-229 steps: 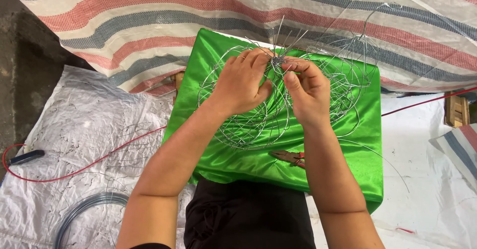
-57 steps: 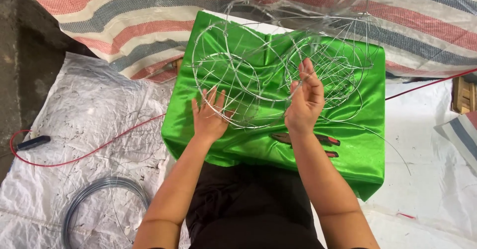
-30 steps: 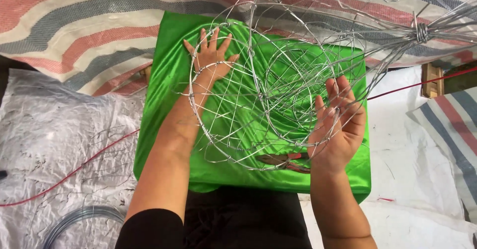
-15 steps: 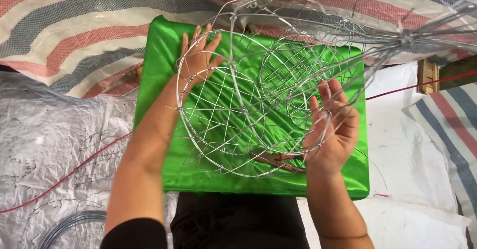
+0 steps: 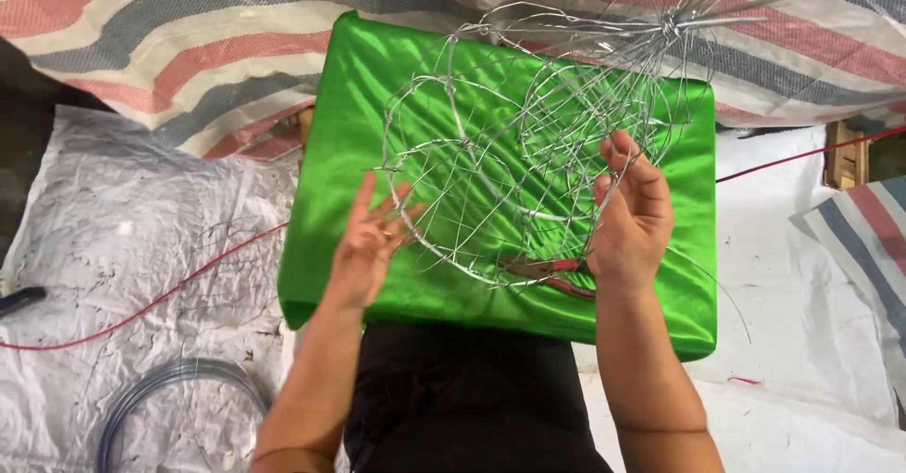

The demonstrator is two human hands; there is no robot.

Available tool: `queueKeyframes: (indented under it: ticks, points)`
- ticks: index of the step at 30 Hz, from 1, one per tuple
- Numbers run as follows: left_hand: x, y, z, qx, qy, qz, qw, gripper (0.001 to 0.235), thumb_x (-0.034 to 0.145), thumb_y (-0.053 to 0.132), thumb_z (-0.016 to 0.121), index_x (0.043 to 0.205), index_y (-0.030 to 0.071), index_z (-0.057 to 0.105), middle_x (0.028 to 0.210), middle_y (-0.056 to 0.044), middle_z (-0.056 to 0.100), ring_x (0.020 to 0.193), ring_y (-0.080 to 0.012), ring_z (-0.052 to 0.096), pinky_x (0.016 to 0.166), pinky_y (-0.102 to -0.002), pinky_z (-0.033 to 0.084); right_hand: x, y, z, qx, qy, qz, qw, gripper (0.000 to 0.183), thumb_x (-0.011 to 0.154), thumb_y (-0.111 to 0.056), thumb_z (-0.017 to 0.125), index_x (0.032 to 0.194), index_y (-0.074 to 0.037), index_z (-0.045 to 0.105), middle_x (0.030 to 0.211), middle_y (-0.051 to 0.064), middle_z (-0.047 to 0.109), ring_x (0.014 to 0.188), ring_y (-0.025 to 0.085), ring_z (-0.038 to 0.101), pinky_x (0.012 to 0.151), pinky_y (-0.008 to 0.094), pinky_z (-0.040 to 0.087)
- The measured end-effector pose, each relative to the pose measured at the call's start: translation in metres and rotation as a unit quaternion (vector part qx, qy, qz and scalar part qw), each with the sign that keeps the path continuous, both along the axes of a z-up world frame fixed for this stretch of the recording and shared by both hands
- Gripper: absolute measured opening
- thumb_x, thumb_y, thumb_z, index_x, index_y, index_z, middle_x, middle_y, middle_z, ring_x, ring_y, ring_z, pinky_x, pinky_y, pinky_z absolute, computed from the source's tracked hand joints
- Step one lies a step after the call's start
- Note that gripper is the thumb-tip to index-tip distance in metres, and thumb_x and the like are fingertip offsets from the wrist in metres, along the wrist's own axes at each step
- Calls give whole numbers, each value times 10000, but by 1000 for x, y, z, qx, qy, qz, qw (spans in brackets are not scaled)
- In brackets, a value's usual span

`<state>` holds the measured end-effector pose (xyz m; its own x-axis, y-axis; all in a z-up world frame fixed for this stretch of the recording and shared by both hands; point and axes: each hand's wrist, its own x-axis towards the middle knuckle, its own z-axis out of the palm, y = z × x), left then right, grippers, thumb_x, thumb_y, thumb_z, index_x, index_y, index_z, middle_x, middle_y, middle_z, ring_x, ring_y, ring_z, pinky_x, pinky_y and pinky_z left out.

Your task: Adding and securing structural wires to a wireframe model using pliers

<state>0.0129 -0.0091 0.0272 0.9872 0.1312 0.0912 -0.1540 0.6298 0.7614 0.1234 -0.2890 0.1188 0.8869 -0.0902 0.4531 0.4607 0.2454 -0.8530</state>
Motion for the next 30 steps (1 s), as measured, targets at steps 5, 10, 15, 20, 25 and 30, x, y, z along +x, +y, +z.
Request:
queueKeyframes:
  ticks: [5, 10, 15, 20, 25, 30]
  points:
    - [-14, -43, 12, -171, 33, -85, 981, 995, 886, 223, 761, 1637, 316, 114, 1626, -265, 318, 1386, -525, 460, 955, -634, 571, -13, -23, -6, -10, 0, 12, 1000, 263, 978, 74, 655, 1224, 9, 593, 1466, 237, 564, 1366, 328, 593, 1133, 398, 513]
    - [-27, -56, 7, -193, 93, -90, 973, 932, 951, 184, 676, 1640, 221, 49, 1648, -255, 262, 1421, -568, 369, 920, -703, 555, -38, -27, 10, -43, -21, 47, 998, 381, 973, 119, 600, 1345, 45, 559, 1520, 275, 499, 1452, 376, 480, 1202, 458, 438]
    - [-37, -54, 0, -268, 105, -62, 956, 874, 854, -134, 599, 1575, 132, 182, 1542, -255, 418, 1220, -542, 591, 819, -721, 594, -51, -21, 19, -66, -61, 104, 991, 461, 1010, 11, 588, 1464, 24, 510, 1600, 236, 427, 1531, 325, 368, 1263, 496, 283]
    - [-41, -54, 2, -268, 70, -16, 961, 806, 875, -139, 585, 1539, 156, 235, 1521, -223, 429, 1253, -530, 570, 837, -733, 588, -66, -20, 5, -88, -85, 42, 992, 365, 1020, -3, 593, 1382, 34, 556, 1518, 245, 498, 1463, 337, 465, 1201, 497, 398]
    - [-45, -63, 21, -262, 73, 30, 962, 804, 876, -151, 548, 1539, 178, 233, 1516, -194, 426, 1323, -532, 508, 892, -740, 557, -81, -24, -20, -98, -110, 2, 989, 291, 1014, 11, 591, 1297, 77, 584, 1397, 272, 564, 1368, 377, 549, 1125, 472, 486]
    - [-43, -67, 25, -250, 81, 66, 963, 799, 876, -164, 519, 1532, 203, 247, 1515, -179, 421, 1342, -522, 498, 897, -713, 571, -95, -22, -32, -111, -103, -29, 988, 231, 998, 28, 621, 1216, 104, 614, 1287, 274, 611, 1279, 387, 613, 1066, 481, 532]
